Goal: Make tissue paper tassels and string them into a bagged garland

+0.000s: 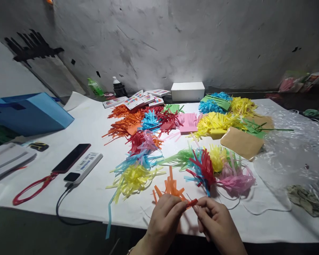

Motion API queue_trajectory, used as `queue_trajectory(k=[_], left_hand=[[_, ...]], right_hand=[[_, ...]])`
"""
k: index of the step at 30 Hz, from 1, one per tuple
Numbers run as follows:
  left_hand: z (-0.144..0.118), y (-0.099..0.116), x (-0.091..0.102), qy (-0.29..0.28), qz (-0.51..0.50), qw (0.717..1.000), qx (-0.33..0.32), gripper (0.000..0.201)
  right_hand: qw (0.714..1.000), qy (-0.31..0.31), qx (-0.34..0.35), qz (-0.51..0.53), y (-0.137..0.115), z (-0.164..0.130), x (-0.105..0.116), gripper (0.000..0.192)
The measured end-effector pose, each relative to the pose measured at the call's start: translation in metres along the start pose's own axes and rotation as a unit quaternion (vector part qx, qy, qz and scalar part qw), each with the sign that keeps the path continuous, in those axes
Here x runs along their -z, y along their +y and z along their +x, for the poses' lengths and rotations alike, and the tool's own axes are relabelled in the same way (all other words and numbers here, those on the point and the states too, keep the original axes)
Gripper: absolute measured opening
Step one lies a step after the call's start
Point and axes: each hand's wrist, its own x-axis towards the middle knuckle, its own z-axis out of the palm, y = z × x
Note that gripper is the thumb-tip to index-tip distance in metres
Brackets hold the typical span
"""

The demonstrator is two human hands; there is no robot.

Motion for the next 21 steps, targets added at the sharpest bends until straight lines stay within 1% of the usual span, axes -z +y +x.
queue_trajectory(k=[2, 4, 5, 7, 8, 9, 10, 12, 14, 15, 16, 17, 18, 20, 21], left_hand=[[0.001, 0.001, 0.001, -0.005, 0.004, 1.0, -0.018, 0.02], [0.003, 0.001, 0.002, -0.006, 0.003, 1.0, -0.024, 0.02], [0.003, 0.002, 0.002, -0.007, 0.002, 1.0, -0.028, 0.019], [0.002, 0.003, -0.001, -0.004, 0.002, 0.999, -0.034, 0.017], [0.0, 0.003, -0.004, -0.004, 0.003, 0.999, -0.033, 0.017], [-0.003, 0.004, -0.008, -0.008, 0.003, 0.999, -0.032, 0.017], [-0.007, 0.005, -0.014, -0.018, 0.002, 0.999, -0.029, 0.016], [-0.016, 0.005, -0.026, -0.048, -0.007, 0.998, -0.028, 0.012], [-0.022, 0.0, -0.033, -0.081, -0.013, 0.996, -0.041, 0.015], [-0.024, -0.006, -0.033, -0.09, -0.002, 0.995, -0.035, 0.018], [-0.024, -0.014, -0.029, -0.091, 0.02, 0.996, -0.016, 0.018], [-0.024, -0.025, -0.02, -0.084, 0.051, 0.995, 0.013, 0.018], [-0.022, -0.038, -0.009, -0.074, 0.087, 0.992, 0.053, 0.021], [-0.016, -0.067, 0.021, -0.051, 0.148, 0.98, 0.124, 0.034], [-0.014, -0.082, 0.037, -0.053, 0.17, 0.973, 0.147, 0.038]], right_hand=[[0.998, 0.01, -0.02, 0.057, 0.004, 0.002, -0.001, 0.053], [0.995, 0.01, -0.012, 0.094, 0.008, 0.004, -0.005, 0.061], [0.995, -0.002, -0.008, 0.102, 0.009, 0.005, -0.007, 0.06], [0.996, -0.021, -0.001, 0.091, 0.012, 0.007, -0.01, 0.05], [0.997, -0.012, 0.013, 0.069, 0.013, 0.009, -0.009, 0.046], [0.998, 0.018, 0.037, 0.039, 0.014, 0.011, -0.006, 0.043], [0.996, 0.063, 0.064, 0.008, 0.015, 0.014, -0.002, 0.041], [0.979, 0.174, 0.103, -0.025, 0.019, 0.02, 0.011, 0.038], [0.957, 0.269, 0.112, 0.013, 0.022, 0.025, 0.027, 0.041], [0.948, 0.295, 0.109, 0.046, 0.024, 0.027, 0.034, 0.044], [0.942, 0.307, 0.107, 0.078, 0.026, 0.029, 0.041, 0.047], [0.94, 0.307, 0.105, 0.102, 0.028, 0.029, 0.045, 0.049], [0.945, 0.292, 0.095, 0.112, 0.03, 0.029, 0.048, 0.051], [0.962, 0.253, 0.057, 0.089, 0.032, 0.026, 0.047, 0.055], [0.967, 0.242, 0.041, 0.067, 0.032, 0.024, 0.043, 0.057]])
